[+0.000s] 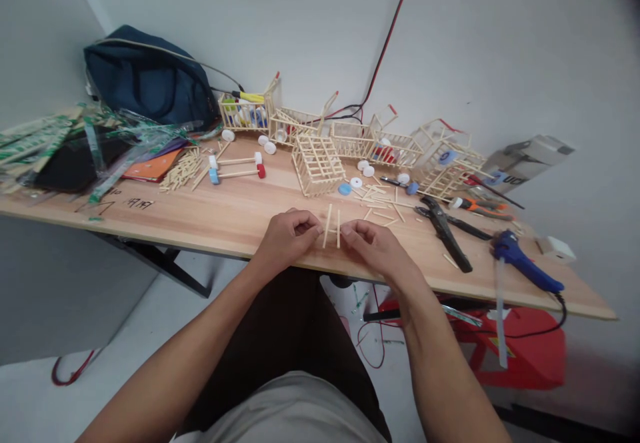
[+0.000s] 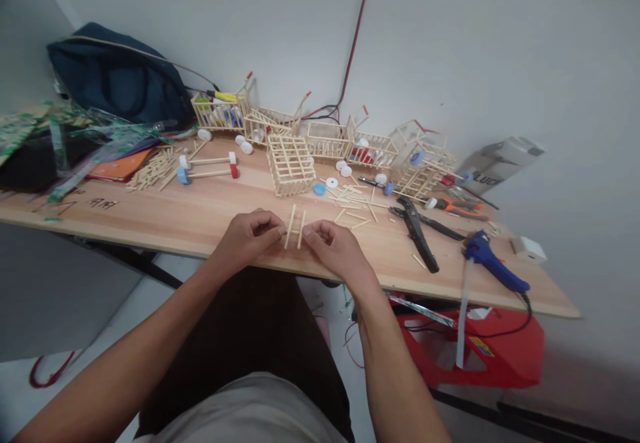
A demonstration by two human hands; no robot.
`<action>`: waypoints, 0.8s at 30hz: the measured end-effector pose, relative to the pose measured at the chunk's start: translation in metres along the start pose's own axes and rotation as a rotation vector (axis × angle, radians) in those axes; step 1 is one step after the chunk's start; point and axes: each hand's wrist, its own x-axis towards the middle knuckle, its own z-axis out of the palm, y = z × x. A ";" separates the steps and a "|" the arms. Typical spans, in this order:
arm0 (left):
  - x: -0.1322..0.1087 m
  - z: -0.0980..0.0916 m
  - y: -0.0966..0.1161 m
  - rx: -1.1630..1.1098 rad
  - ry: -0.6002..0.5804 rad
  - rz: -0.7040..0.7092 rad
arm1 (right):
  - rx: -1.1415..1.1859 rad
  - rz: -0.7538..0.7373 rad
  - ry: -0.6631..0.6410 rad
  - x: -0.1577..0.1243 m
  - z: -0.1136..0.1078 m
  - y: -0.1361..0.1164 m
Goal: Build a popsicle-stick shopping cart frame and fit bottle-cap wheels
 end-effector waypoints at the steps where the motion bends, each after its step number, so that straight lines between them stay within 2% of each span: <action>1: 0.000 0.000 0.000 -0.004 0.000 -0.002 | 0.006 0.001 0.010 -0.001 0.000 0.000; 7: -0.001 0.000 -0.003 -0.046 0.005 -0.010 | -0.032 0.109 0.079 -0.011 0.001 0.005; 12: -0.001 0.001 -0.005 -0.061 0.006 -0.006 | 0.193 0.206 0.052 -0.020 0.010 0.002; 19: -0.001 0.002 -0.005 -0.071 0.014 -0.004 | 0.299 0.272 0.084 -0.021 0.023 -0.001; 24: 0.000 0.003 -0.007 -0.080 0.023 0.006 | 0.317 0.247 0.059 -0.020 0.024 -0.003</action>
